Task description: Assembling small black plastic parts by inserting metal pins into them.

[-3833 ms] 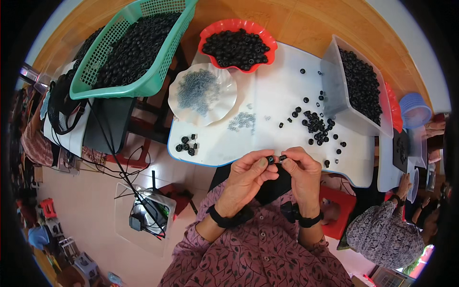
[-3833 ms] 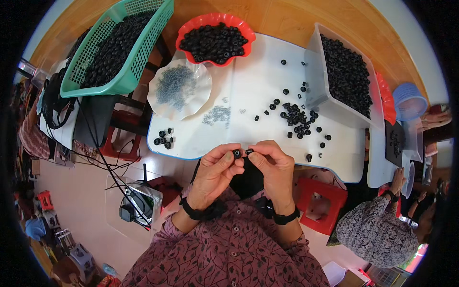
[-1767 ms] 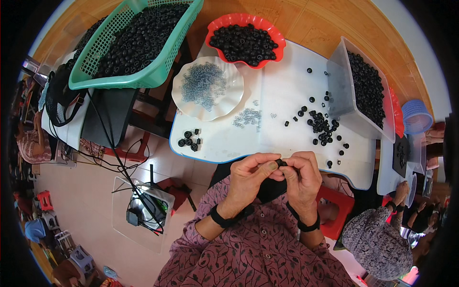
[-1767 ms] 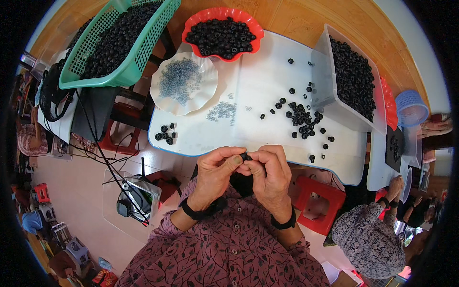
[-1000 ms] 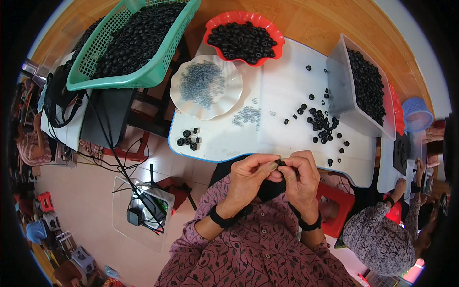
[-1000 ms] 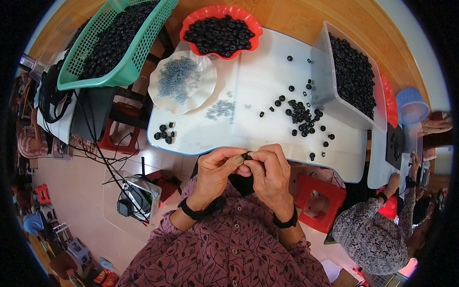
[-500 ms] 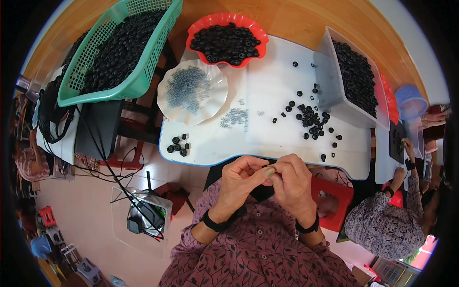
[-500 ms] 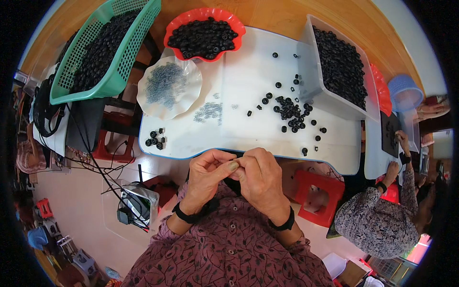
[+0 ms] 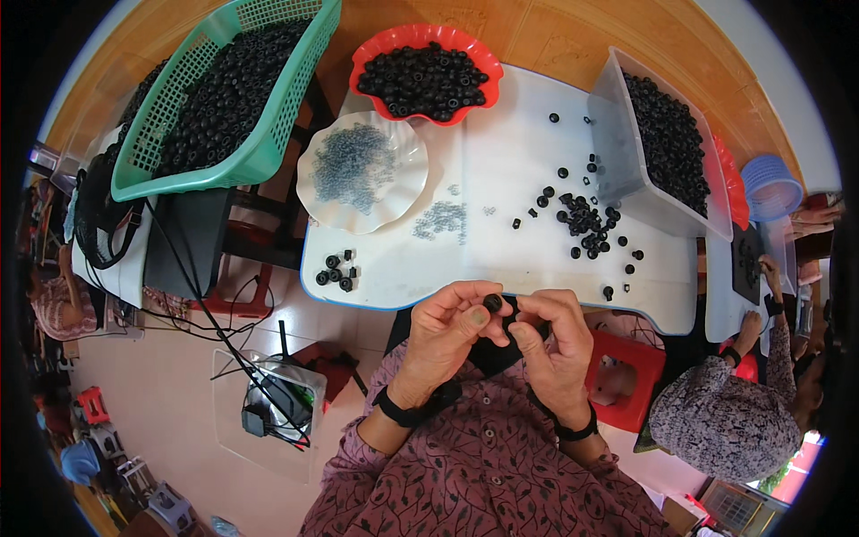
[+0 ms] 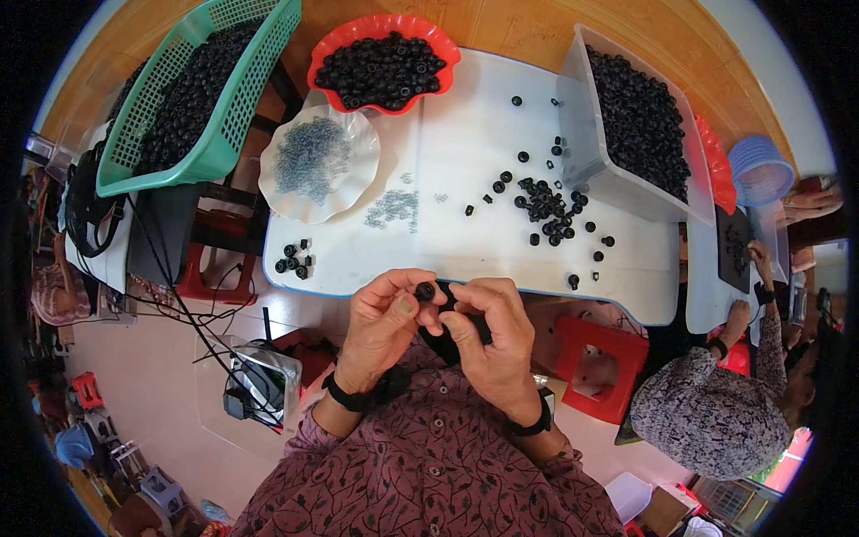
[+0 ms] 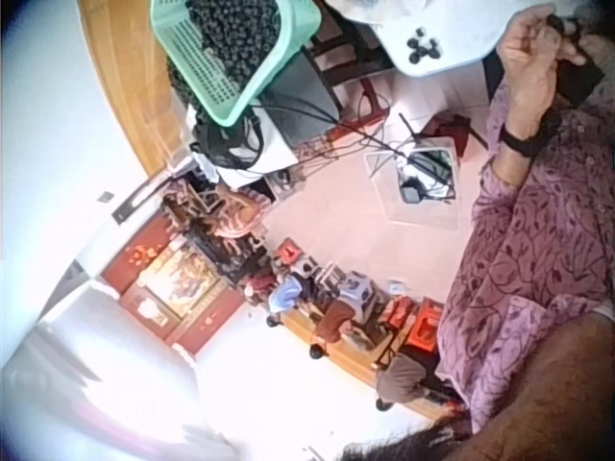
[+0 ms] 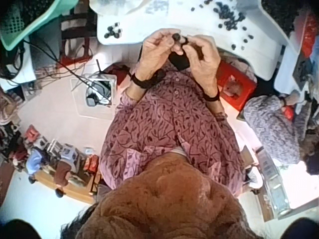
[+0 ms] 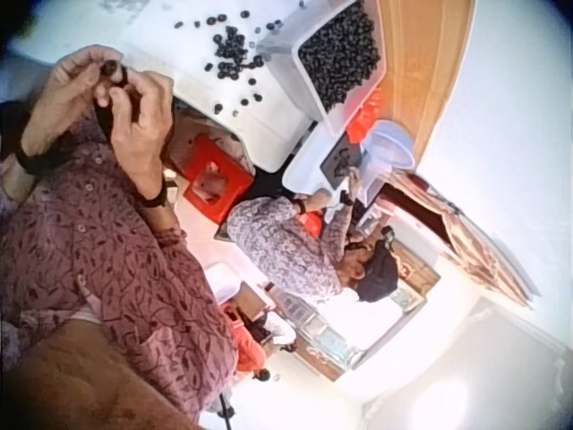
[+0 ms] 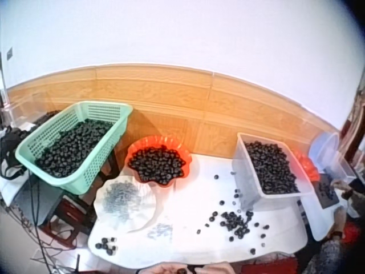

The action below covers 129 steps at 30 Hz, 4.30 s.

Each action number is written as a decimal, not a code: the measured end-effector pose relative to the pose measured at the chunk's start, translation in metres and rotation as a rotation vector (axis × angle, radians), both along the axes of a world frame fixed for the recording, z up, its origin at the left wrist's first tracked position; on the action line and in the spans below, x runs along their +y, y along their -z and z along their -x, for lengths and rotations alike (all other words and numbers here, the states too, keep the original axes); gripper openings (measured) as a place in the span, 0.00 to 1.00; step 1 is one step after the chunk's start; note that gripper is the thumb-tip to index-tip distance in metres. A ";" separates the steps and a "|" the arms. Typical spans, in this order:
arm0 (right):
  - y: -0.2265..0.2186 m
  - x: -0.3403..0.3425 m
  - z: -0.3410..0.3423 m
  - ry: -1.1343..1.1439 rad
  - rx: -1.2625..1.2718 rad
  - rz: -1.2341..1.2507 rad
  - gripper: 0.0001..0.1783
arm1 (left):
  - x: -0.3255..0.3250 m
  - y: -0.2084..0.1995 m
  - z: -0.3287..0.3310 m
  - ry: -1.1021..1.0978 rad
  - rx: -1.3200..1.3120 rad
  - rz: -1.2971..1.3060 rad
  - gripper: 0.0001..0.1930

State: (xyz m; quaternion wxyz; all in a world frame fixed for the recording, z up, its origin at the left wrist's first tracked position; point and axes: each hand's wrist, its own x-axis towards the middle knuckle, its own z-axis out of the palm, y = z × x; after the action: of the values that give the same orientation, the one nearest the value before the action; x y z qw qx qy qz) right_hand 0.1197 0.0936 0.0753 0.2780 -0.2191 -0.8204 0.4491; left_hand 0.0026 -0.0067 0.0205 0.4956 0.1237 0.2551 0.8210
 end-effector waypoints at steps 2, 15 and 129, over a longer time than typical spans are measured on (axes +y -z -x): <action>0.002 -0.005 0.003 0.019 0.035 0.001 0.15 | -0.001 -0.001 0.001 0.015 -0.015 -0.008 0.14; 0.001 -0.020 0.023 -0.091 -0.008 0.172 0.29 | -0.008 -0.010 -0.005 -0.027 0.181 0.123 0.19; 0.018 0.005 0.004 0.041 0.132 -0.208 0.09 | 0.003 0.003 -0.011 -0.078 0.180 0.222 0.10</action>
State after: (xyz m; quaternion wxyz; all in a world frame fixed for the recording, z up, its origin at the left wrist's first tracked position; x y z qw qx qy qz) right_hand 0.1159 0.0991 0.0571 0.3619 -0.1758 -0.8376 0.3694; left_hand 0.0138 -0.0036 0.0177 0.4491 0.1313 0.3923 0.7919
